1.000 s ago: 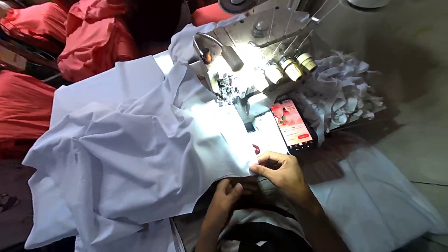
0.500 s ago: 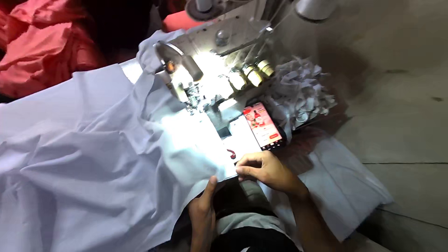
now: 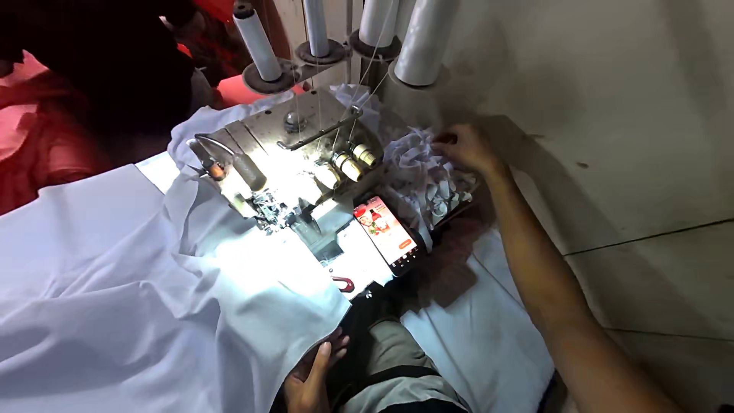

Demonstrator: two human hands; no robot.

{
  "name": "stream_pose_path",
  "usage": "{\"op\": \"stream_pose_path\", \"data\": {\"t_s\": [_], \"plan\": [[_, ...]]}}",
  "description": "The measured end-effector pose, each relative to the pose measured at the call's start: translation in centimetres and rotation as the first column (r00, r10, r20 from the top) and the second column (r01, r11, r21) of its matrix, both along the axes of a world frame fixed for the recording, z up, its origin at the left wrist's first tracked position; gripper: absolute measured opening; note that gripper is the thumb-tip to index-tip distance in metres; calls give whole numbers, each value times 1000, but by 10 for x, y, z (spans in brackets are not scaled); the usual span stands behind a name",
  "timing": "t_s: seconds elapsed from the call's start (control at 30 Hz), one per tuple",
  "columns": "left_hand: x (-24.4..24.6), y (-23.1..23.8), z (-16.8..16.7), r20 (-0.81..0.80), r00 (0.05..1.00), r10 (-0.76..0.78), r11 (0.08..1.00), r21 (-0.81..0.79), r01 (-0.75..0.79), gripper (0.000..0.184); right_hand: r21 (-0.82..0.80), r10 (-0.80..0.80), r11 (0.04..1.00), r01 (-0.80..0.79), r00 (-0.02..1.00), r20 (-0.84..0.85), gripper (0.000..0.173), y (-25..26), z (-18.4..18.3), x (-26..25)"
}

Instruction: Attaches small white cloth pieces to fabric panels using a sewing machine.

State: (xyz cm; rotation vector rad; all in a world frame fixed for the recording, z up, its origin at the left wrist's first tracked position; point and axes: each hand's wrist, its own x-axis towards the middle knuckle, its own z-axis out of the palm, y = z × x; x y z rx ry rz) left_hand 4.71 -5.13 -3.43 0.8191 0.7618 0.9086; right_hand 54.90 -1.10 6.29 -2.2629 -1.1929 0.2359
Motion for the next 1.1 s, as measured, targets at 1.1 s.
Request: {"op": "stream_pose_path", "data": {"t_s": [1.1], "plan": [[31,27,93,-250,964,-91,553,792,257,61,330,719,578,-747,657,227,12,-59,104,-248]]}}
